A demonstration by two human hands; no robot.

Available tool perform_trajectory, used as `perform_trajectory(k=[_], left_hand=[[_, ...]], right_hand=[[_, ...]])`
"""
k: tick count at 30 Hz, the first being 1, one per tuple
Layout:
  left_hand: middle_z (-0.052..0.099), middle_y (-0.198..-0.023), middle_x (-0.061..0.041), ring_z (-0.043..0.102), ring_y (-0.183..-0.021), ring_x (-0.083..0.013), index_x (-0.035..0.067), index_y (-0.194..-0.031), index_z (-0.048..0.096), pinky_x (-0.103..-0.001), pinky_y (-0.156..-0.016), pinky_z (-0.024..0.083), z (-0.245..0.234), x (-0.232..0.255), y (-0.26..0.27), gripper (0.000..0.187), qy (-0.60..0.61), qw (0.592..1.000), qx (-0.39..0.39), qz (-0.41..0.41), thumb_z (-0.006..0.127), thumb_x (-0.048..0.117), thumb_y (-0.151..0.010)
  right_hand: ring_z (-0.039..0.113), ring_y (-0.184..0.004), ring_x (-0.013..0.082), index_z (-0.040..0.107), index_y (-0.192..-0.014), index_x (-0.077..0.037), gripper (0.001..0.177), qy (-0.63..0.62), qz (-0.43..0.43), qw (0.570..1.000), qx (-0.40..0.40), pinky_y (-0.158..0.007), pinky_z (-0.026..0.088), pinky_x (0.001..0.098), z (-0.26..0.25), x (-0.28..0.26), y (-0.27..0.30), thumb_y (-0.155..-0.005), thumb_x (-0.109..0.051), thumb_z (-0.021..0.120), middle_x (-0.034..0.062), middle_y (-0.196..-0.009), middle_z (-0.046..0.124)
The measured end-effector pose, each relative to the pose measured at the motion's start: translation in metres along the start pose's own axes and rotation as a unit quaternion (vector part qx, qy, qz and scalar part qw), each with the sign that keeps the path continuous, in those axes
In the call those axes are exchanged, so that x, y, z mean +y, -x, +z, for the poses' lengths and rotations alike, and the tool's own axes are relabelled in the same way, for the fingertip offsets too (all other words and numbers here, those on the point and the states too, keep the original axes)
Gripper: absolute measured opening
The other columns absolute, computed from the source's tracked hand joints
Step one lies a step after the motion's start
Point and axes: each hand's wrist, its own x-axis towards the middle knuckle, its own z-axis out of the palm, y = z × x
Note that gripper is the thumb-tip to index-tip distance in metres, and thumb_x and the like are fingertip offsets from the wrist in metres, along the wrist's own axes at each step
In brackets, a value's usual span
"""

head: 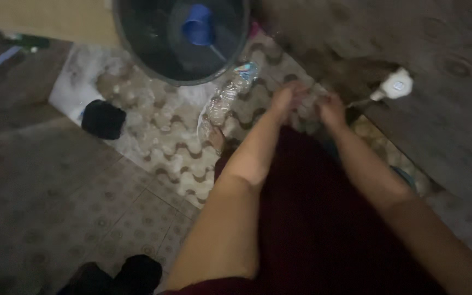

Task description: The person washes a yellow shirt by hand in a pink basin filled with soapy water. They scrub the shirt on the tiled floor, rinse it in the basin, and wring it out. The person then empties the soapy water and refills a bucket with clean water from a tap.

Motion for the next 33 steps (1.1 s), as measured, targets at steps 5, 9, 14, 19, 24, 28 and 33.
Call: perform_trajectory(k=[5,9,14,19,24,28,33], left_hand=[[0.071,-0.122,-0.015,0.066,-0.107,-0.0259,0.001,-0.133,0.066,-0.039,-0.091,0.052,-0.165,0.044,0.016,0.04,-0.101,0.975,0.138,0.142,0.059,0.024,-0.101],[0.073,-0.116,-0.012,0.067,-0.105,-0.0259,0.004,-0.128,0.068,-0.037,-0.089,0.053,-0.276,0.052,0.036,0.037,-0.178,0.941,0.23,0.171,0.063,0.025,-0.097],[0.068,-0.124,-0.023,0.065,-0.116,-0.0374,0.002,-0.128,0.064,-0.044,-0.101,0.052,-0.358,0.053,0.032,0.044,-0.397,0.839,0.29,0.232,0.074,0.022,-0.089],[0.025,-0.162,-0.03,0.024,-0.149,-0.0471,0.006,-0.151,0.039,-0.052,-0.121,0.024,-0.352,0.092,0.039,0.087,-0.572,0.72,0.334,0.208,0.077,0.018,-0.074],[0.02,-0.165,-0.028,0.015,-0.155,-0.0481,0.016,-0.154,0.042,-0.063,-0.124,0.01,-0.327,0.111,0.038,0.081,-0.647,0.613,0.396,0.221,0.073,0.022,-0.079],[0.027,-0.164,-0.018,0.018,-0.154,-0.0399,0.021,-0.152,0.045,-0.063,-0.124,0.01,-0.32,0.113,0.029,0.072,-0.709,0.586,0.348,0.182,0.069,0.021,-0.084],[0.045,-0.153,-0.015,0.031,-0.15,-0.0362,0.028,-0.152,0.046,-0.059,-0.127,0.015,-0.306,0.071,0.015,0.059,-0.814,0.498,0.277,0.11,0.058,0.017,-0.095]], right_hand=[[0.07,-0.094,0.0332,0.051,-0.136,0.001,0.041,-0.038,0.11,0.987,-0.111,-0.085,0.06,0.0481,0.113,-0.024,-0.007,-0.098,-0.013,0.052,0.0195,-0.111,0.066],[0.064,-0.112,0.0359,0.044,-0.144,-0.006,0.048,-0.144,0.207,0.954,-0.164,-0.098,0.054,0.0492,0.228,0.019,-0.056,-0.101,-0.027,0.046,0.0201,-0.126,0.064],[0.059,-0.128,0.0324,0.043,-0.152,-0.001,0.062,-0.171,0.193,0.946,-0.198,-0.11,0.046,0.0448,0.361,0.056,-0.131,-0.105,-0.04,0.049,0.0178,-0.142,0.058],[0.051,-0.087,0.0264,0.062,-0.143,0.001,0.058,-0.24,0.178,0.954,-0.005,-0.075,0.046,0.0411,0.428,0.068,-0.186,-0.098,-0.034,0.073,0.0165,-0.111,0.061],[0.072,-0.074,0.0238,0.061,-0.121,0.004,0.038,-0.289,0.087,0.953,-0.008,-0.056,0.059,0.0346,0.424,0.058,-0.189,-0.092,-0.018,0.07,0.0142,-0.109,0.072],[0.065,-0.074,0.0242,0.057,-0.123,0.001,0.037,-0.314,0.095,0.944,-0.029,-0.054,0.052,0.0331,0.421,0.069,-0.2,-0.091,-0.011,0.069,0.0137,-0.107,0.067],[0.07,-0.095,0.0196,0.059,-0.118,0.0,0.033,-0.186,0.109,0.977,-0.006,-0.076,0.062,0.0339,0.369,0.079,-0.185,-0.089,-0.012,0.068,0.009,-0.109,0.068]])
